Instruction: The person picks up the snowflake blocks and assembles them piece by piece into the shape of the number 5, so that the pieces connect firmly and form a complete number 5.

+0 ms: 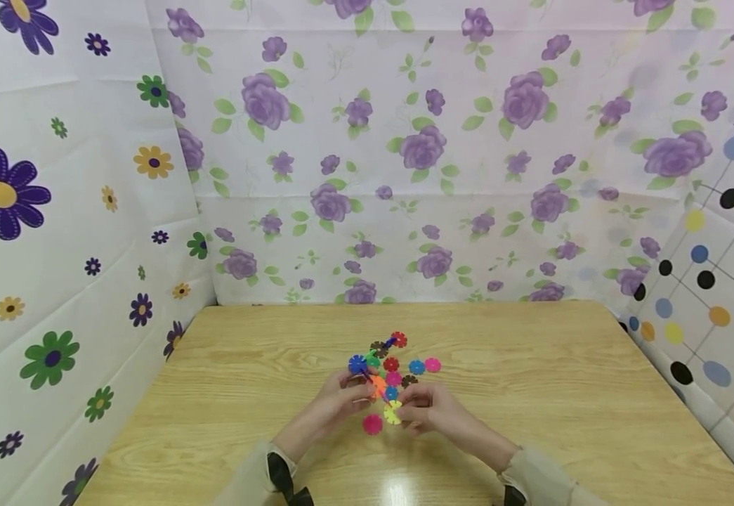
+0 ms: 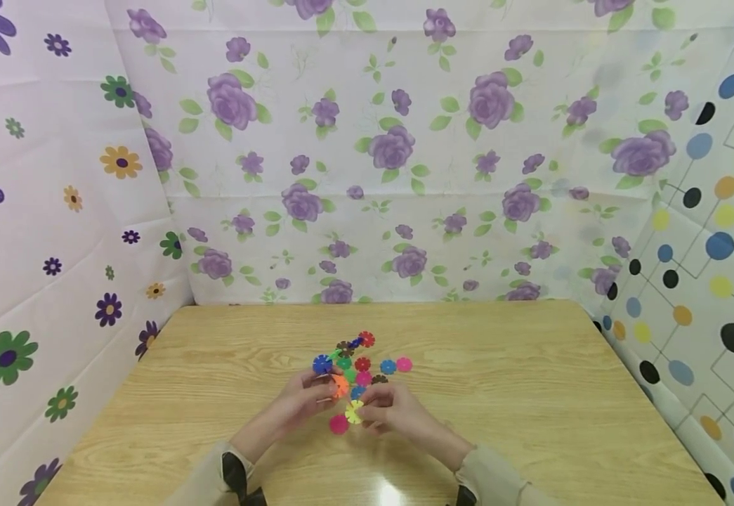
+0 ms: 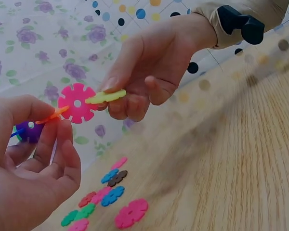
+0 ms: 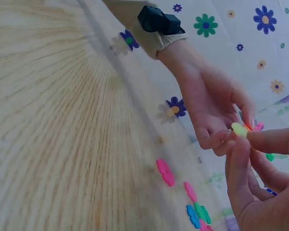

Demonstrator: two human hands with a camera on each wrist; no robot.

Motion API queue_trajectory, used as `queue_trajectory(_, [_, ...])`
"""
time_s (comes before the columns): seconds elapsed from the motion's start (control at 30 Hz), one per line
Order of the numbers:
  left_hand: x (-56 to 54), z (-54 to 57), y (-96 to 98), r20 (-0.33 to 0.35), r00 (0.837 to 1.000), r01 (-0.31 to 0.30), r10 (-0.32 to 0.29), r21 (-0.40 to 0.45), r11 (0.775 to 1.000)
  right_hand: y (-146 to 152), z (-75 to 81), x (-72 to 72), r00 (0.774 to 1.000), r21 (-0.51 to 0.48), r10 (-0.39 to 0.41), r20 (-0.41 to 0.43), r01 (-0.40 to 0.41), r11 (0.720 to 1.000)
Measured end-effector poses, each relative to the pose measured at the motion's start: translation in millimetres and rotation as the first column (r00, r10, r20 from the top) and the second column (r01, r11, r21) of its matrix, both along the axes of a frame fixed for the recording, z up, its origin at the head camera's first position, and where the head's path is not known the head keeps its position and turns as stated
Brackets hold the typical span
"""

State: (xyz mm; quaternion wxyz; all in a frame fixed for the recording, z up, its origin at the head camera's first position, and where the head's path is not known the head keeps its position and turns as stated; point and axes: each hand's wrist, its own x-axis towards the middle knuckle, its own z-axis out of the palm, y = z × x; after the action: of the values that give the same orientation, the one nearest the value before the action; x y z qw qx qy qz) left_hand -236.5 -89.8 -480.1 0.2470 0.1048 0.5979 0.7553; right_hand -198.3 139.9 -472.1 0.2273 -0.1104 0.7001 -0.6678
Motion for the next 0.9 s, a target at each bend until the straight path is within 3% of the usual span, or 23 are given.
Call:
queue_trajectory(0.43, [0.9,-8.3,-1.2,-0.031,0.998,0.049,-0.05,-0.052,0.997,-4,-5.2,-3.4,1.0,0.003,-0.026,0.011,0.026,1.0])
queue_trajectory(0.67, [16.0,-8.0,0.9,0.02,0.995,0.096,-0.094,-0.184,0.978,-5,-4.2,-3.8,0.997,0.013,-0.074,0.009,0.074,0.997])
queue_trajectory(0.77, [22.3,-8.2,5.3,0.027,0.995,0.099,-0.096,-0.155,0.983,-5,-3.7,-3.9,0.996,0.024,-0.091,0.002,0.091,0.996])
queue_trajectory(0.9, [28.3,-8.8,13.0,0.032,0.999,0.035,-0.032,-0.091,0.995,-7,-4.4,-4.5,0.995,0.025,-0.099,-0.005,0.099,0.995])
